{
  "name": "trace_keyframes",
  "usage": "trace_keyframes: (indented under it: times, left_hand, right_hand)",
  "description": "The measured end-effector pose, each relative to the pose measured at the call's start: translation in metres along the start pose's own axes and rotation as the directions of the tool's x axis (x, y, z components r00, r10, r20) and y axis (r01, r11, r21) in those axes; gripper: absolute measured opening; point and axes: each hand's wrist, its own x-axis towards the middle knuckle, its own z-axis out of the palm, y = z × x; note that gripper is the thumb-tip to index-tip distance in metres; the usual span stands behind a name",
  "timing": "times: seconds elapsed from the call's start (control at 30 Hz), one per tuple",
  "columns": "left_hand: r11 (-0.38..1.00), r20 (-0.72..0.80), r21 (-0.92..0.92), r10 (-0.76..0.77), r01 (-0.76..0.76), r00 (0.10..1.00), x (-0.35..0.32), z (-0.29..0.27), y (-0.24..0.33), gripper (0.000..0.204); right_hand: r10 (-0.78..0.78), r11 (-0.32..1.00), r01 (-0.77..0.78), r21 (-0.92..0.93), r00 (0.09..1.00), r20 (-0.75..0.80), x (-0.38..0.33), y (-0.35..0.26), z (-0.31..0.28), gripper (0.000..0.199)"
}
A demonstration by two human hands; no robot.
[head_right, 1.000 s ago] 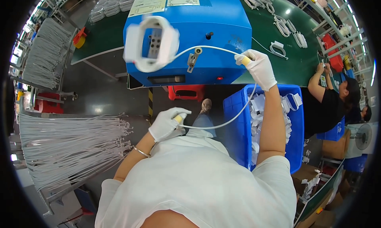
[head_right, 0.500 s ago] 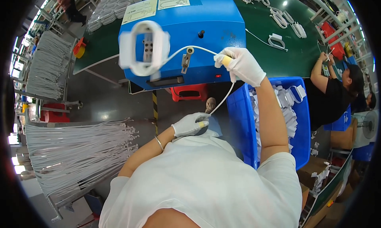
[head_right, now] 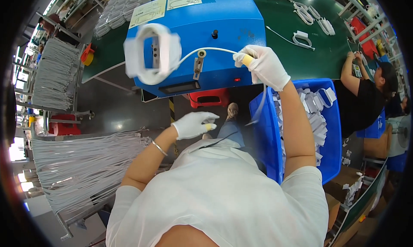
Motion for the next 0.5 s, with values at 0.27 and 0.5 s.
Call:
trace_keyframes:
  times: [0.27, 0.5]
  left_hand:
    - [0.975, -0.096, 0.213, -0.037, 0.057, 0.995, -0.059, -0.091, 0.046, 0.042]
    - [0.999, -0.233, 0.037, 0.0, 0.009, 0.972, -0.122, -0.184, 0.092, 0.016]
  right_hand:
    - [-0.414, 0.88, 0.403, -0.253, 0.91, 0.008, 0.015, 0.004, 0.008, 0.007]
    - [-0.788, 0.377, 0.54, -0.752, 0.614, 0.046, 0.059, -0.025, -0.006, 0.004]
